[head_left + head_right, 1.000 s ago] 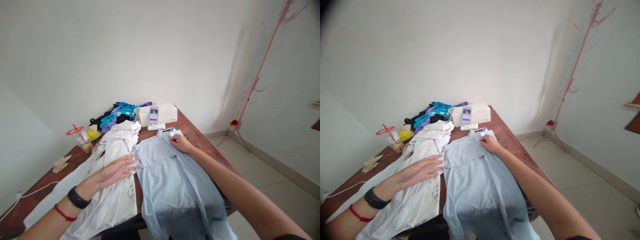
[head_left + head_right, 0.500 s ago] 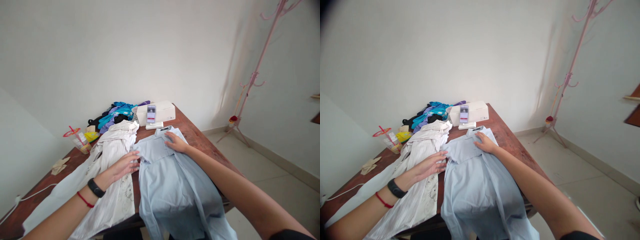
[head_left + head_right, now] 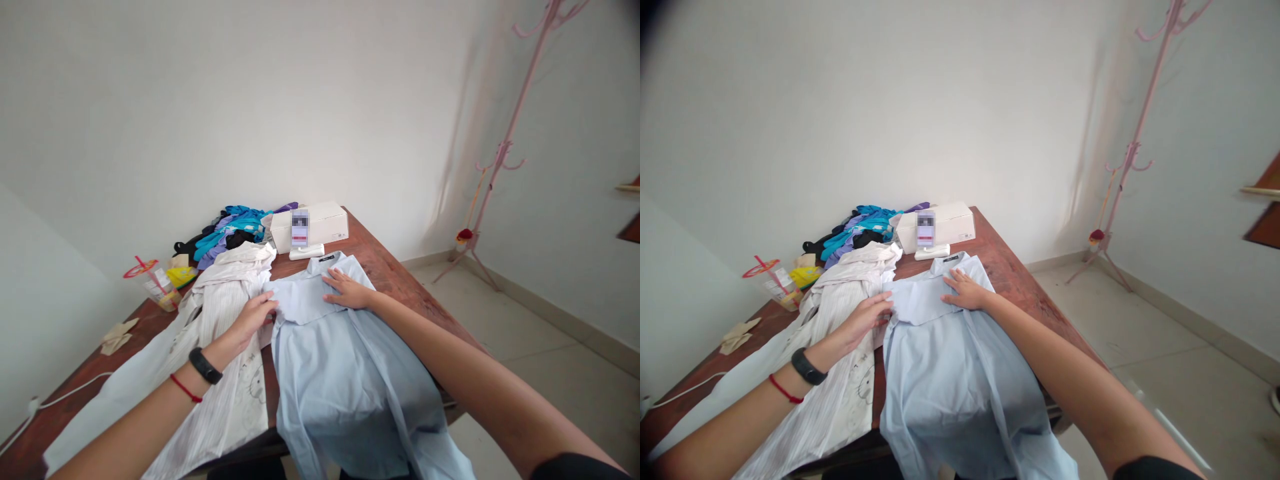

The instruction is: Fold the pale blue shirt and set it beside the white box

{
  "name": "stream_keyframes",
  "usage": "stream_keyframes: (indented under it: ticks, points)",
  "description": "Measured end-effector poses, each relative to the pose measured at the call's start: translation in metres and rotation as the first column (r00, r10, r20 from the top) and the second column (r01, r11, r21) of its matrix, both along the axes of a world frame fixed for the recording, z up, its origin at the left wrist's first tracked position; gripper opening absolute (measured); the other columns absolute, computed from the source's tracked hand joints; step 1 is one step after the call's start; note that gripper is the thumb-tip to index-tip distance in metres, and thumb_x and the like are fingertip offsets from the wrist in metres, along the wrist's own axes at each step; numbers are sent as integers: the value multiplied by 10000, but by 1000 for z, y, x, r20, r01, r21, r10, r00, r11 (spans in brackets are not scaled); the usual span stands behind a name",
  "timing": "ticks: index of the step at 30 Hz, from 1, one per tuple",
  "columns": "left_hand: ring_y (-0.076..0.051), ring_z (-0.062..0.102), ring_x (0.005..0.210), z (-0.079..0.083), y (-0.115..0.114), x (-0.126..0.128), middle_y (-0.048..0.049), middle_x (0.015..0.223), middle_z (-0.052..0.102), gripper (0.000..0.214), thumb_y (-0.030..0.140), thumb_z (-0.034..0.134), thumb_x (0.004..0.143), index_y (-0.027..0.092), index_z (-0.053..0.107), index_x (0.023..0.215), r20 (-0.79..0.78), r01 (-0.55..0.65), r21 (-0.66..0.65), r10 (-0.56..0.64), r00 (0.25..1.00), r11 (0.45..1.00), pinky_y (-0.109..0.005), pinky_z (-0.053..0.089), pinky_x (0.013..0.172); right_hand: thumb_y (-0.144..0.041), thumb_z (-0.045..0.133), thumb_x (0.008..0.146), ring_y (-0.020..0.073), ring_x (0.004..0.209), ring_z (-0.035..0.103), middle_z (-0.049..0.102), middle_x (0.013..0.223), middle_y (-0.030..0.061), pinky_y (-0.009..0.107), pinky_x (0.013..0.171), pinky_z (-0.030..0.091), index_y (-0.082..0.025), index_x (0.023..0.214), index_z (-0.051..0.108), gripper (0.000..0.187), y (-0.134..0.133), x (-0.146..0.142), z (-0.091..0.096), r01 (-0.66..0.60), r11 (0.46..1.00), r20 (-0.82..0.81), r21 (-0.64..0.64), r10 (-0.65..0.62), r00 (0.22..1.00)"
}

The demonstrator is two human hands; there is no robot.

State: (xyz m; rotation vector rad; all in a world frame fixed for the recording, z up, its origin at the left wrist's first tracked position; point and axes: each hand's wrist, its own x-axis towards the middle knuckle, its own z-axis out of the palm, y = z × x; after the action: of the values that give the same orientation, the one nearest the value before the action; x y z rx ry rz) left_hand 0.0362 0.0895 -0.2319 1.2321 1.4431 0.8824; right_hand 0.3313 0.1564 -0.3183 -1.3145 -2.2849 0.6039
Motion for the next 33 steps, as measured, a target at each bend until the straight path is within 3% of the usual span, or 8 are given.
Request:
stream_keyframes:
  ticks: [5, 10, 13, 16, 19, 23, 30, 33]
  points:
    - [-278, 637, 1143, 1, 9, 21, -123, 1186, 688, 627, 316, 697, 801, 139, 554, 1386, -242, 97, 266, -31, 970, 959, -351, 504, 942, -669, 547, 898, 391, 1543, 103, 208, 1659, 166, 541, 1244, 130, -138, 1530, 441, 832, 4, 0, -6, 13, 1000, -75, 26, -11, 997]
    - [-286, 526, 1321, 2, 20, 74, -176, 1384, 562, 585, 251, 622, 833, 89, 553, 1392, -536, 342, 489, -33, 843, 802, -377, 374, 1139, -551, 490, 951, 339, 1528, 226, 349, 1614, 141, 512, 1241, 200, -153, 1498, 486, 676, 11, 0, -11, 39, 998, -213, 58, -26, 977]
    - [-278, 493, 1360, 6, 21, 112, -206, 1438, 502, 636, 241, 593, 858, 52, 479, 1454, -618, 448, 477, -73, 783, 756, -340, 353, 1162, -464, 485, 951, 314, 1475, 362, 485, 1537, 117, 482, 1227, 250, -176, 1466, 519, 591, 13, 0, -9, 44, 998, -336, 42, -27, 942]
    - [-284, 476, 1381, 8, 23, 145, -222, 1496, 433, 696, 232, 589, 853, 36, 411, 1497, -685, 497, 387, -118, 719, 777, -314, 354, 1160, -443, 463, 947, 280, 1321, 547, 627, 1390, 96, 418, 1148, 378, -179, 1398, 568, 533, 14, 0, -4, 15, 1000, -511, 2, -12, 860]
    - [-316, 533, 1325, 7, 25, 166, -223, 1485, 440, 658, 270, 563, 865, 59, 436, 1475, -753, 535, 276, -166, 637, 799, -358, 407, 1119, -476, 457, 931, 253, 1059, 666, 740, 1101, 83, 367, 971, 498, -158, 1163, 678, 452, 14, 4, 3, 122, 992, -624, -26, -111, 773]
    - [-341, 586, 1254, 2, 27, 175, -203, 1450, 481, 577, 360, 477, 922, 111, 469, 1443, -784, 543, 234, -174, 596, 806, -426, 463, 1054, -536, 531, 891, 208, 793, 660, 718, 817, 53, 289, 728, 515, -164, 877, 699, 409, 12, 8, 11, 298, 947, -672, -121, -299, 677]
    - [-298, 561, 1288, -10, 32, 168, -171, 1490, 461, 476, 381, 479, 933, 133, 583, 1326, -749, 597, 225, -255, 611, 770, -370, 416, 1115, -616, 613, 873, 155, 551, 571, 647, 627, 49, 240, 464, 411, -163, 780, 679, 467, 2, 5, 25, 104, 856, -693, -507, -477, 541]
    - [-304, 596, 1243, -13, 26, 166, -166, 1530, 408, 415, 350, 506, 920, 150, 619, 1267, -757, 652, 195, -310, 575, 732, -400, 438, 1101, -580, 697, 822, 114, 463, 491, 574, 559, -2, 215, 397, 330, -161, 754, 653, 427, -1, 4, 29, 62, 813, -661, -580, -513, 547]
